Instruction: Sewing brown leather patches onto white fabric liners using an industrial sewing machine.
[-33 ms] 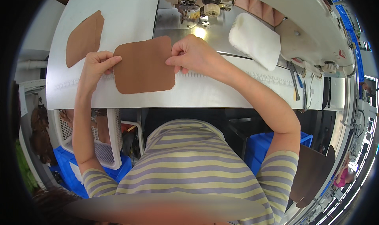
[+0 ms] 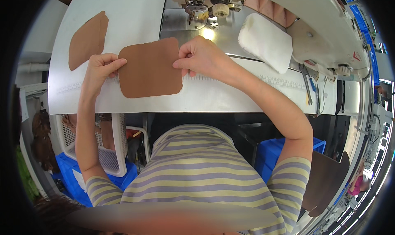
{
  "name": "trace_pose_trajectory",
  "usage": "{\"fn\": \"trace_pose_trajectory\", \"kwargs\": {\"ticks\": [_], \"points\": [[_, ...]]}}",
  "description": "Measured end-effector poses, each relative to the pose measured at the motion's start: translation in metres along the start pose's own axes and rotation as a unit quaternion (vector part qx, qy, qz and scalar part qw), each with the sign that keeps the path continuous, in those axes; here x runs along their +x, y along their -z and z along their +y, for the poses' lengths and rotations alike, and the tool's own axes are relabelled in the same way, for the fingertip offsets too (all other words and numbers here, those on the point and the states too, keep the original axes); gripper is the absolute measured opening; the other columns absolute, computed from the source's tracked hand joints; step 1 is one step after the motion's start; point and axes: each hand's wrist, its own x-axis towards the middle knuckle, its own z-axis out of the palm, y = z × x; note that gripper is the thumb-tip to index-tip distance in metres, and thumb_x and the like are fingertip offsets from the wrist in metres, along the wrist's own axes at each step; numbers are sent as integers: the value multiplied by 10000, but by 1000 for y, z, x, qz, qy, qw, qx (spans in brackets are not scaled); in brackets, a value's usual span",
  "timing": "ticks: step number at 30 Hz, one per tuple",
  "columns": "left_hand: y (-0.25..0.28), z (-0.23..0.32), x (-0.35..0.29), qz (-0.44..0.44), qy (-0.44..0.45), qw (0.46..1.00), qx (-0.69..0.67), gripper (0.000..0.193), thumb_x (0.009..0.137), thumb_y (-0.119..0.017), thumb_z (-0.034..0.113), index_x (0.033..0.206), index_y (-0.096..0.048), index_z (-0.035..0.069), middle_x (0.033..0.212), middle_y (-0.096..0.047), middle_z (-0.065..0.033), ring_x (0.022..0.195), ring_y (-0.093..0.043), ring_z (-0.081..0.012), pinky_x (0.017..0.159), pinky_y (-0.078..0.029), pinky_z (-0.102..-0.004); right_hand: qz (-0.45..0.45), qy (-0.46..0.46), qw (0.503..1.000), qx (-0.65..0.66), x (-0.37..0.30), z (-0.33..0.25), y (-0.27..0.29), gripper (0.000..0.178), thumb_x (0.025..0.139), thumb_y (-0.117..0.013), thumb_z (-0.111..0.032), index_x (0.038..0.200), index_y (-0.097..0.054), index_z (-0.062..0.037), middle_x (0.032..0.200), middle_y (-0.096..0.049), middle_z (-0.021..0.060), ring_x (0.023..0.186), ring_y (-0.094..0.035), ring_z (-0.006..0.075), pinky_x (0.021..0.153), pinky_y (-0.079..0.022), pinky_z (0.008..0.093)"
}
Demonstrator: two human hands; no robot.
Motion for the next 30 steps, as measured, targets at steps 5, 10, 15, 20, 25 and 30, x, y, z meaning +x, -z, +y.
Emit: {"fn": "trace_pose_trajectory", "kwargs": {"ticks": [5, 10, 15, 20, 25, 30], "points": [[-1, -1, 0, -4, -16, 1000, -21, 148, 862, -712, 167, 825, -726, 24, 630, -633, 21, 584, -517, -29, 548, -348, -182, -2, -1, 1000, 10, -2, 3, 0, 177, 877, -704, -146, 782, -649, -8, 664, -646, 34, 565, -580, 55, 532, -466, 202], [-9, 3, -7, 44, -42, 998, 7, 158, 846, -714, 124, 960, -712, 14, 866, -666, -35, 701, -578, -71, 639, -433, -220, 5, 8, 999, -33, -15, 1, 1, 159, 882, -708, -157, 865, -650, -10, 706, -631, 21, 630, -596, 49, 554, -480, 203], [-55, 9, -38, 106, -290, 926, 215, 212, 825, -699, 59, 1030, -682, 12, 1073, -626, -92, 945, -607, -239, 828, -487, -336, 34, 8, 998, 46, -16, 4, 7, 281, 917, -663, -290, 874, -669, -13, 669, -634, 28, 559, -593, 75, 499, -461, 213], [-92, 3, -55, 63, -316, 930, 175, 192, 767, -741, 17, 955, -702, 11, 1056, -640, -93, 973, -601, -259, 827, -481, -356, 50, 37, 997, 41, 2, 0, 8, 383, 943, -621, -393, 802, -681, -42, 659, -653, 17, 511, -587, 61, 443, -429, 186], [-93, -1, -54, 66, -346, 916, 190, 212, 749, -757, 30, 954, -705, 20, 1039, -645, -80, 974, -600, -251, 836, -469, -352, 33, 12, 999, -15, 13, -5, 12, 396, 923, -657, -381, 724, -673, -39, 642, -653, 25, 506, -601, 65, 445, -434, 183], [-95, -1, -54, 77, -357, 912, 186, 183, 767, -752, 98, 937, -698, 61, 1017, -635, -35, 962, -593, -229, 899, -421, -365, 7, 14, 1000, -23, 13, -6, 7, 336, 902, -696, -296, 731, -668, -9, 645, -654, 44, 527, -608, 77, 479, -465, 197]]}}
